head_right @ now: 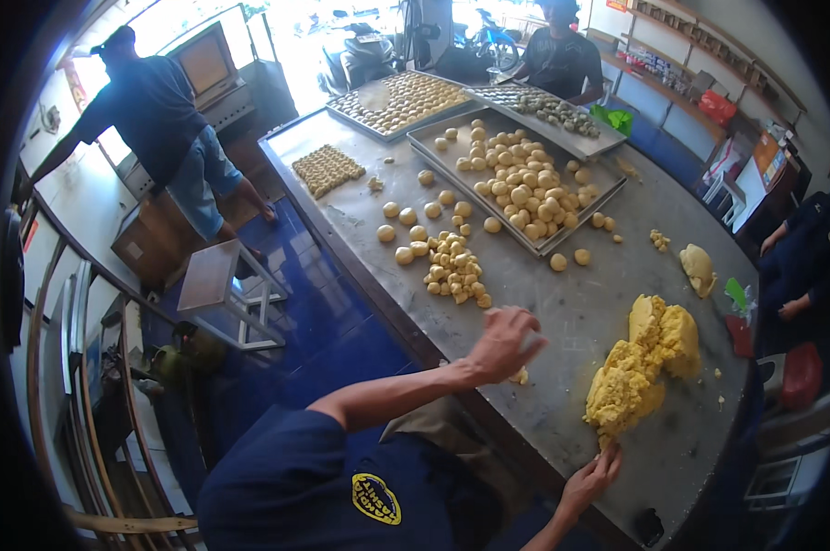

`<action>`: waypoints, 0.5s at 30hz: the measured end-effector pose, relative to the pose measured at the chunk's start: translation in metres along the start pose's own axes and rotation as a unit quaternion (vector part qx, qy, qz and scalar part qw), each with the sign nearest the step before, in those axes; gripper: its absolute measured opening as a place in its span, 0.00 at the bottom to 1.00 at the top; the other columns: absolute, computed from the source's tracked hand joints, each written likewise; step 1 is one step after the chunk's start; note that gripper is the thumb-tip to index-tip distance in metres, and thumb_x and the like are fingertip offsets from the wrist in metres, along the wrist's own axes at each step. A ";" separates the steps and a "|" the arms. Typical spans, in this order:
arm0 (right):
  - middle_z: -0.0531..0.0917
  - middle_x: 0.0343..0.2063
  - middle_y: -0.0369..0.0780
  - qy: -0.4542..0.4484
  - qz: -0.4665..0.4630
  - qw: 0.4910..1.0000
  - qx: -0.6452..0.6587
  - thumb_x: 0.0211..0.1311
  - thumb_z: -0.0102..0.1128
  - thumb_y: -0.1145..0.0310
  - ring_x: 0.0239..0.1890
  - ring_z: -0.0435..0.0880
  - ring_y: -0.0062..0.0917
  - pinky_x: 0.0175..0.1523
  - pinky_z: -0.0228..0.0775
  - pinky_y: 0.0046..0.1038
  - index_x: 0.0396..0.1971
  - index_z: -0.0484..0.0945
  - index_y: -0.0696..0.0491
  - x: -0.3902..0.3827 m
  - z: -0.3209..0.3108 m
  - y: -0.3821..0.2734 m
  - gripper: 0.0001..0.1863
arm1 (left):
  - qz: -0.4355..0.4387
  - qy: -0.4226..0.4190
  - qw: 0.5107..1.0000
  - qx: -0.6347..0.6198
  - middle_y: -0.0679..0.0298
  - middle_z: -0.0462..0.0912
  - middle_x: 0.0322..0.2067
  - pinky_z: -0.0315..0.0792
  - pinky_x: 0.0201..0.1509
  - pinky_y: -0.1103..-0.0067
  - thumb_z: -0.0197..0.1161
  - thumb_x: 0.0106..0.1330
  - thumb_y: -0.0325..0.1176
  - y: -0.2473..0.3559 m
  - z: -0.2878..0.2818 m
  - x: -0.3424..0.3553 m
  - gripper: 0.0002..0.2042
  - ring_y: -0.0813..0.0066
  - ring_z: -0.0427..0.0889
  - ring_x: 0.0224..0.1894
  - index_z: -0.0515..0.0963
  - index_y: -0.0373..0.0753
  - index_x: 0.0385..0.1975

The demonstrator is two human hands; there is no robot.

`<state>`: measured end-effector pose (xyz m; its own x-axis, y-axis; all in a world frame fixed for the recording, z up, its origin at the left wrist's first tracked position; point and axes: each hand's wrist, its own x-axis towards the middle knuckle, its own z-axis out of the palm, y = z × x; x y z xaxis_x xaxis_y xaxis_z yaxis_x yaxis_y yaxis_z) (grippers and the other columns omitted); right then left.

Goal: The person shapes portions of dough by hand on a metal table, places the shaped pieces onto a tray, and later uses a red scraper to gather and flatten more dough on the table.

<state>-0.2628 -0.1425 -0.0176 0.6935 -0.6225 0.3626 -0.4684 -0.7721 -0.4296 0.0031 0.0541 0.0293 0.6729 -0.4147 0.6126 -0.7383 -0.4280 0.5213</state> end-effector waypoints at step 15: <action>0.76 0.57 0.53 0.054 0.056 0.997 -0.029 0.68 0.53 0.78 0.56 0.74 0.49 0.61 0.64 0.43 0.62 0.73 0.58 0.007 0.011 -0.011 0.22 | -0.454 0.325 0.825 0.090 0.61 0.80 0.28 0.73 0.34 0.77 0.61 0.68 0.33 -0.182 -0.179 -0.148 0.15 0.75 0.78 0.28 0.76 0.31 0.50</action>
<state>-0.2466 -0.1374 -0.0195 0.5732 -0.7132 0.4035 -0.5723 -0.7009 -0.4258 0.0295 0.3376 -0.0502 0.7348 0.6350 0.2382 0.1135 -0.4614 0.8799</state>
